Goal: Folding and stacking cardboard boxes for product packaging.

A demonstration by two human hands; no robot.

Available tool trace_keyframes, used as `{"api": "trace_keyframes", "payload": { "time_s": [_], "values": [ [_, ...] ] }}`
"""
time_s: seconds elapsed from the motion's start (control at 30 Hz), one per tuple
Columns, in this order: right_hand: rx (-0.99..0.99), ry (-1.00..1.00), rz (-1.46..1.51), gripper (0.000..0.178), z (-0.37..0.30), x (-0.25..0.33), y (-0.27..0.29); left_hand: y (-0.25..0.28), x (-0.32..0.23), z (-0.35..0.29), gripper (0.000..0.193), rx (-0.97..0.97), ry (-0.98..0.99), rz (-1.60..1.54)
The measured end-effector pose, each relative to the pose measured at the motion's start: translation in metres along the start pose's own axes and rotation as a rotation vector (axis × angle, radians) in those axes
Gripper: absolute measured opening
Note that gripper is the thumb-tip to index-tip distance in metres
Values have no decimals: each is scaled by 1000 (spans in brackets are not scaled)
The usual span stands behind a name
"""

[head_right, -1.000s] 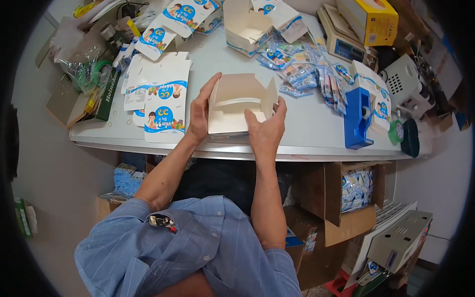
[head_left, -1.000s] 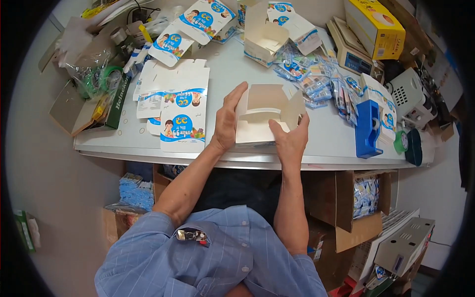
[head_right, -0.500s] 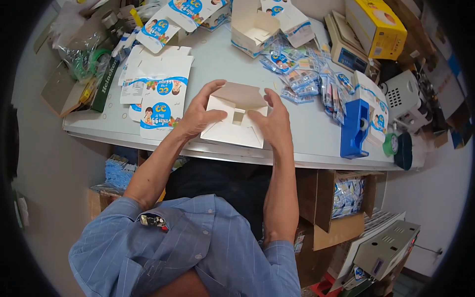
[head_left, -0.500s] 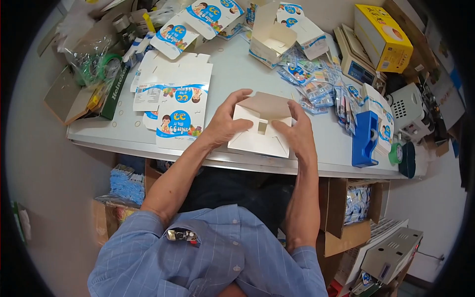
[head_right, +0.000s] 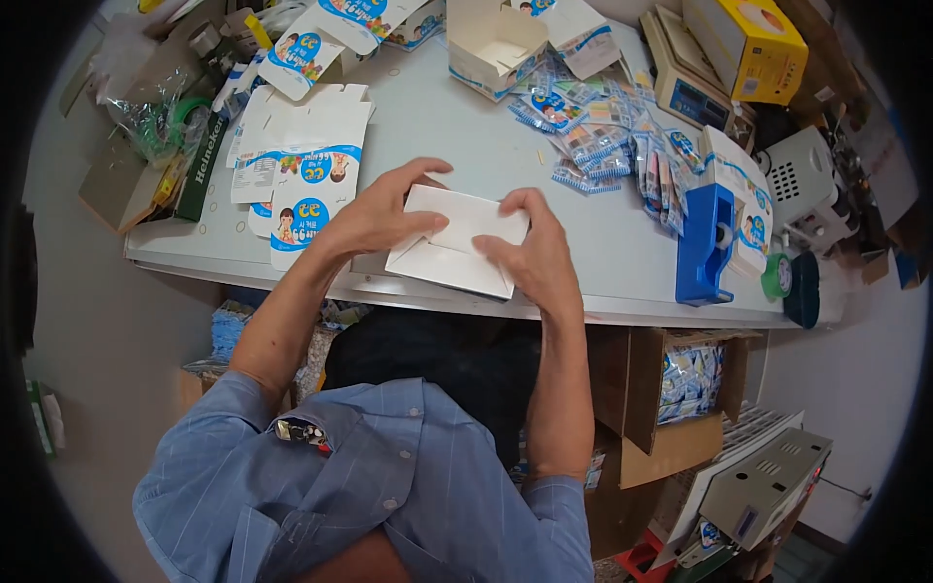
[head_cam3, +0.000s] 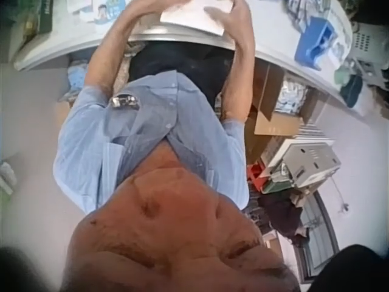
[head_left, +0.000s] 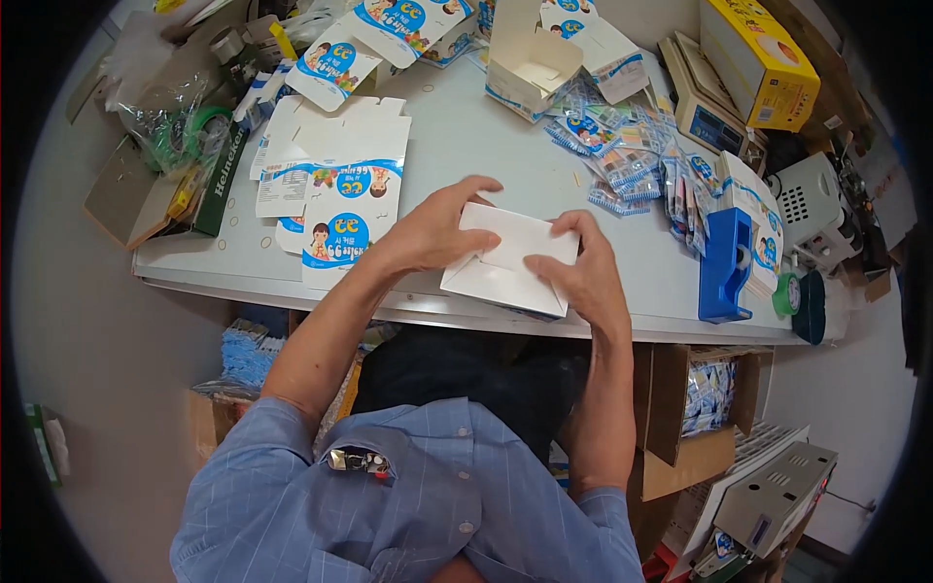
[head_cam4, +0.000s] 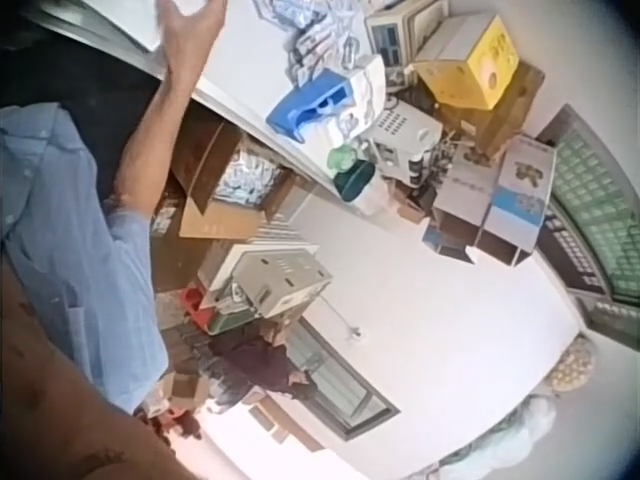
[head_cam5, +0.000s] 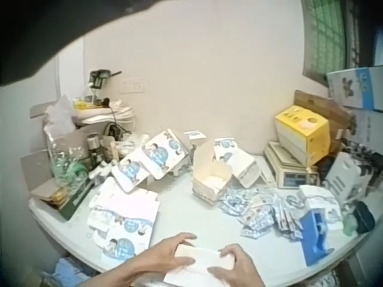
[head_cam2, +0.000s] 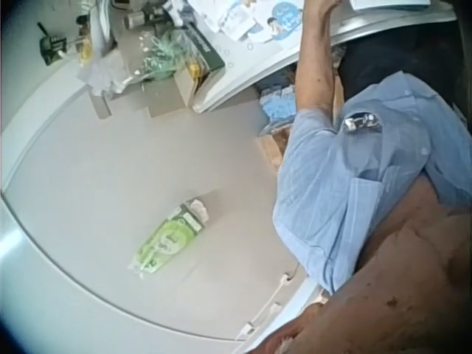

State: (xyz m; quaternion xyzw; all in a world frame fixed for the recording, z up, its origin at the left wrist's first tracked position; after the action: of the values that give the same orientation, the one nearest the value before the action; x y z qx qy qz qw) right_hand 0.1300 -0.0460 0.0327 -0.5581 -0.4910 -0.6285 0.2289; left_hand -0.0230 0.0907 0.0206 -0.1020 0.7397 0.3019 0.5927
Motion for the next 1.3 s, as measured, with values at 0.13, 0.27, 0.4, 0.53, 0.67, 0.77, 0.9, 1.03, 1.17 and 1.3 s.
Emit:
{"api": "trace_keyframes", "payload": {
  "time_s": [0.13, 0.27, 0.4, 0.53, 0.67, 0.77, 0.9, 1.03, 1.17, 1.3],
  "values": [
    [-117, 85, -235, 61, 0, 15, 8, -2, -11, 7, 59, -23, -87, 355],
    [67, 55, -93, 65, 4, -2, -2, -5, 14, 4, 66, -132, 138, -139],
    [-91, 144, 441, 56, 8, -18, 1, -6, 5, 0, 53, 56, 259, -178],
    [-340, 224, 607, 54, -4, -54, 35, 18, -49, -16, 53, 14, -96, -83],
    [-537, 162, 518, 35, -9, -49, 48, 69, -157, -30, 61, -293, -702, 244],
    [-528, 78, 493, 33, 0, -52, 39, 114, -227, 9, 75, -437, -866, 584],
    [-403, 86, 398, 31, 3, -47, 17, 152, -248, 41, 75, -814, -654, 876],
    [-276, 62, 369, 30, 10, -35, -15, 242, -150, 3, 54, -1069, -416, 622],
    [-109, -23, 411, 42, 43, -1, -78, 301, 41, -54, 69, -927, 390, 830],
    [-14, -15, 212, 57, 101, 28, -149, 286, 111, -58, 84, -905, 590, 683]
  ]
}}
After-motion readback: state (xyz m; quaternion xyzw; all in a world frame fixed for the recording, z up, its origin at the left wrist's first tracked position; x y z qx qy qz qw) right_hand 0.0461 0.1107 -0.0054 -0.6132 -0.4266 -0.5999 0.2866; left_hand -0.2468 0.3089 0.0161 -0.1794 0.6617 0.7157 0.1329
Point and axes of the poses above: each hand's wrist, its own z-axis towards the middle knuckle, its own y-axis out of the back of the hand, x = y × z, the point moved 7 cm from there along z, towards the middle knuckle, and after that the axes turned 3 degrees about -x, right-handed, at the moved point
